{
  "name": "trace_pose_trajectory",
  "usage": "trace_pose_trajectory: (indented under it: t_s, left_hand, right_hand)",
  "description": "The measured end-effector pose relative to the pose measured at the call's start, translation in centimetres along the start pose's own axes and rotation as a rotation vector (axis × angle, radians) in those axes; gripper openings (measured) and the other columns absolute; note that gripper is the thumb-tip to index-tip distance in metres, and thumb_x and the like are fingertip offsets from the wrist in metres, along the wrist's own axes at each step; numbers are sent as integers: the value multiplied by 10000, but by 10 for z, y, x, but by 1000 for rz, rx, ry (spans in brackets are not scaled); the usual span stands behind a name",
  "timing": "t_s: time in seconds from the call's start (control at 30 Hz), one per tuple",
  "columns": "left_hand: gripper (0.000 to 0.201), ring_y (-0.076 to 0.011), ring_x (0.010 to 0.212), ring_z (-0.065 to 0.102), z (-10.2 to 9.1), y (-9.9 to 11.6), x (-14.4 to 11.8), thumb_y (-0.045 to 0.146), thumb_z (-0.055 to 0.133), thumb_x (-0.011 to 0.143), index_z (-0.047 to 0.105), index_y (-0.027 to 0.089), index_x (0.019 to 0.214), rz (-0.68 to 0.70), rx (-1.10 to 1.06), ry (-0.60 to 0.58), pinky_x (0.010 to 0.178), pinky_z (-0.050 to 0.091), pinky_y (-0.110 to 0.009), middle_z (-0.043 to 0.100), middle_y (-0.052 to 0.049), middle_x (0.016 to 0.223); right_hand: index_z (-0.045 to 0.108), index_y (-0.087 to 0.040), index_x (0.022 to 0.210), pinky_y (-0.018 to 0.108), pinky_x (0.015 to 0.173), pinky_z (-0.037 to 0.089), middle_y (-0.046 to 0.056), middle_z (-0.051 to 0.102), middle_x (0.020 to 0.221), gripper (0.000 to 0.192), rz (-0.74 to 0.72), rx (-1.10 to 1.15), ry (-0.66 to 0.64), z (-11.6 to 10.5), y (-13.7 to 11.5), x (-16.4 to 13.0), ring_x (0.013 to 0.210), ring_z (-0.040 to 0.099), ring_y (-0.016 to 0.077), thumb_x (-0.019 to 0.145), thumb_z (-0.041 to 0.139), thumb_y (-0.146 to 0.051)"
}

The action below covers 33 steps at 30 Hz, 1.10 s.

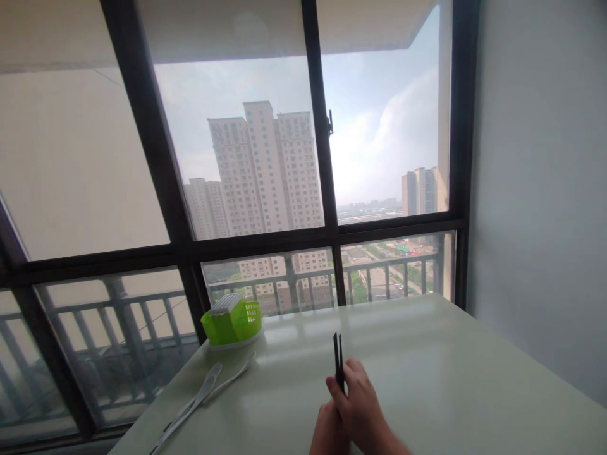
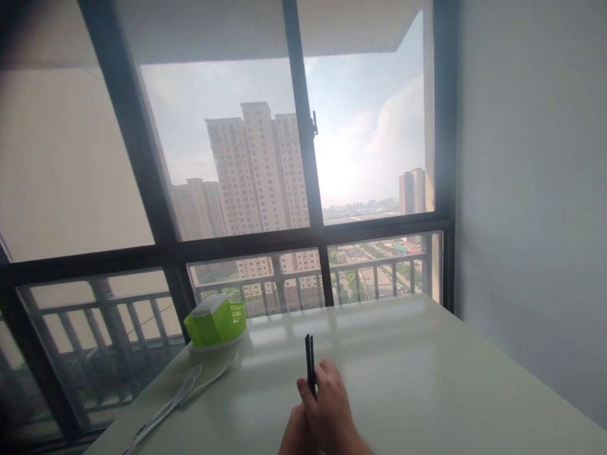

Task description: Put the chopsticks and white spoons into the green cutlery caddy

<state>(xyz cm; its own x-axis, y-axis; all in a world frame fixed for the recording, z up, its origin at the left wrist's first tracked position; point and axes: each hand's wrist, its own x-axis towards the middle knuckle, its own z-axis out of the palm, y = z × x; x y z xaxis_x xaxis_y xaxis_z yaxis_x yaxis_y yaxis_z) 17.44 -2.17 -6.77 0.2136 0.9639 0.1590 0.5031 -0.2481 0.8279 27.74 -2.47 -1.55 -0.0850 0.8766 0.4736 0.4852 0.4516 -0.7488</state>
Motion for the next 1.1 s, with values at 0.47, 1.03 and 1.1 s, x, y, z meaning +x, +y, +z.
trace_pose_trajectory:
  t_s: [0.47, 1.03, 1.1]
  left_hand:
    - [117, -191, 895, 617, 4, 15, -15, 321, 598, 879, 643, 234, 943, 167, 257, -143, 854, 447, -281, 691, -39, 936]
    - [85, -185, 926, 608, 4, 20, -19, 251, 588, 864, 652, 237, 918, 139, 271, -127, 850, 428, -274, 689, -27, 965]
    - [81, -182, 903, 605, 4, 21, -20, 249, 588, 864, 651, 238, 914, 143, 266, -114, 838, 426, -273, 687, -24, 950]
  right_hand:
    - [722, -172, 788, 368, 717, 465, 201, 757, 887, 277, 452, -713, -233, -146, 127, 1, 850, 725, 312, 883, 486, -282]
    - [553, -170, 1053, 415, 688, 508, 153, 732, 863, 316, 429, -908, -95, -146, 134, -28, 822, 744, 347, 1020, 347, -407]
    - [559, -170, 1044, 404, 684, 505, 149, 727, 863, 303, 431, -923, -104, -147, 131, -27, 824, 743, 342, 1018, 365, -401]
